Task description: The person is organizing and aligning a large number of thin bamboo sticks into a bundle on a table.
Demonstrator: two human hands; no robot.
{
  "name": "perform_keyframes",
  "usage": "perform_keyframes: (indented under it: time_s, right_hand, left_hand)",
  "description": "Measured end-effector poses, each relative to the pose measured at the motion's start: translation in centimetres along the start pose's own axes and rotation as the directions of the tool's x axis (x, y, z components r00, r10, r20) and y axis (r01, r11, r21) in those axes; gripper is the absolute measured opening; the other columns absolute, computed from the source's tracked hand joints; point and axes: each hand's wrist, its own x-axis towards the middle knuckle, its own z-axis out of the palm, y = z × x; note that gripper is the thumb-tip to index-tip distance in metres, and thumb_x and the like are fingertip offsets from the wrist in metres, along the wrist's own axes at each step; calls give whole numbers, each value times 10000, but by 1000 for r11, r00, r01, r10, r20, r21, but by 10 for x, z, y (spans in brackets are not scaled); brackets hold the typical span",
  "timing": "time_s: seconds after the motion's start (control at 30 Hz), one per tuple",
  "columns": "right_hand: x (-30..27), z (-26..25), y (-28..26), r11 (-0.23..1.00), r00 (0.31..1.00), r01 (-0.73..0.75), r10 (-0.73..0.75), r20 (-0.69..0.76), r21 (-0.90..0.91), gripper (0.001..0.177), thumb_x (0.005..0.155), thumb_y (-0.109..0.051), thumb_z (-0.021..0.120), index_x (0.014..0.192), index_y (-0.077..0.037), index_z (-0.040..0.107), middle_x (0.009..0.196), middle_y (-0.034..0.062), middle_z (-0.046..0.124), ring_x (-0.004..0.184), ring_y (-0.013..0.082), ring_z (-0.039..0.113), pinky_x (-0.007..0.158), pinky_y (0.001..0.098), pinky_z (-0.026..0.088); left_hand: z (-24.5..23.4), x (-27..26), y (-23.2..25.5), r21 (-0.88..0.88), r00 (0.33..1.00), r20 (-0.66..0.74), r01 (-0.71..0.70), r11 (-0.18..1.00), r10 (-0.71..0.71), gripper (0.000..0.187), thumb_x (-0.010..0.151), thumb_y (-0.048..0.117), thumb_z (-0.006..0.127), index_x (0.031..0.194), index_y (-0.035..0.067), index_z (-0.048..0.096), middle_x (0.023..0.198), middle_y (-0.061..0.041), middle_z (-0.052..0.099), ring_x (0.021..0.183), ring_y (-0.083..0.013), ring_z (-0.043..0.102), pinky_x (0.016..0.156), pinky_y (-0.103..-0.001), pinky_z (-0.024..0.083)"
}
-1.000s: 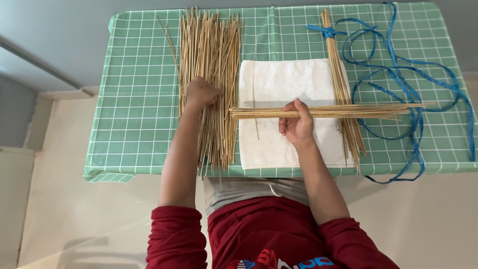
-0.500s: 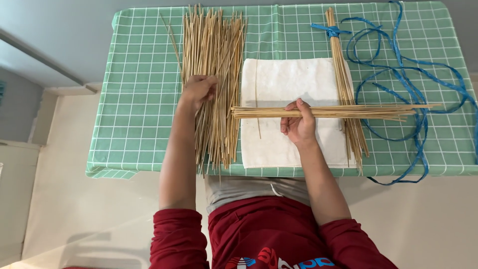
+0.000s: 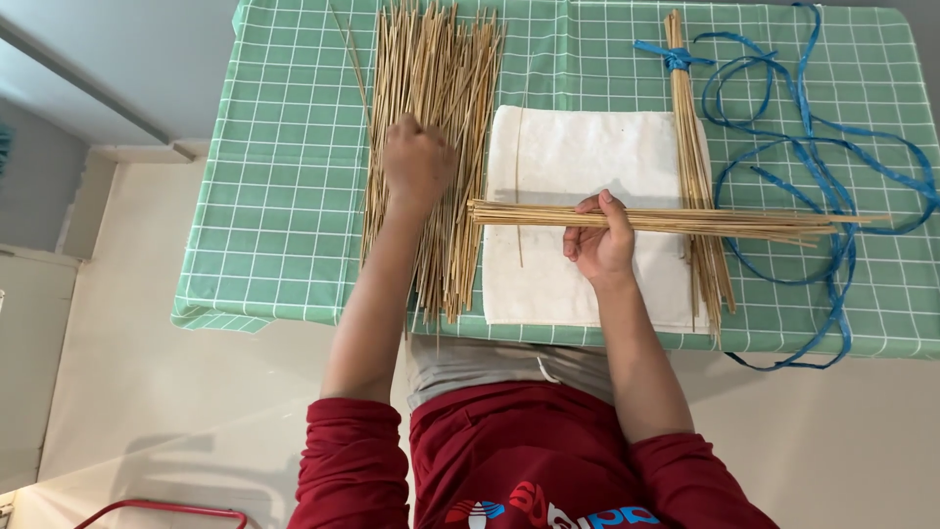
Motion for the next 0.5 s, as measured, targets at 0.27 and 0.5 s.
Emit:
perform_keyframes:
  time_s: [0.27, 0.5]
  right_hand:
    - [-1, 2, 0, 1000, 1000, 1, -1, 3, 14, 432, 1039, -443, 483, 925, -75, 679, 545, 247, 607, 375, 322, 614, 254, 292, 394]
    - [-1, 2, 0, 999, 1000, 8, -8, 9, 42, 438, 1037, -431, 488, 916, -59, 684, 525, 257, 593, 364, 338, 610, 249, 298, 395]
  left_hand:
    - [13, -15, 40, 351, 970, 227, -168, 921, 90, 96, 868, 233, 692, 842, 166, 756, 976, -92, 654, 962, -292, 600, 753, -435, 412]
    - [46, -4, 6, -281, 970, 173, 215, 935, -171, 185, 830, 175, 667, 651, 144, 705, 532, -78, 615, 486, -304, 665, 443, -377, 457]
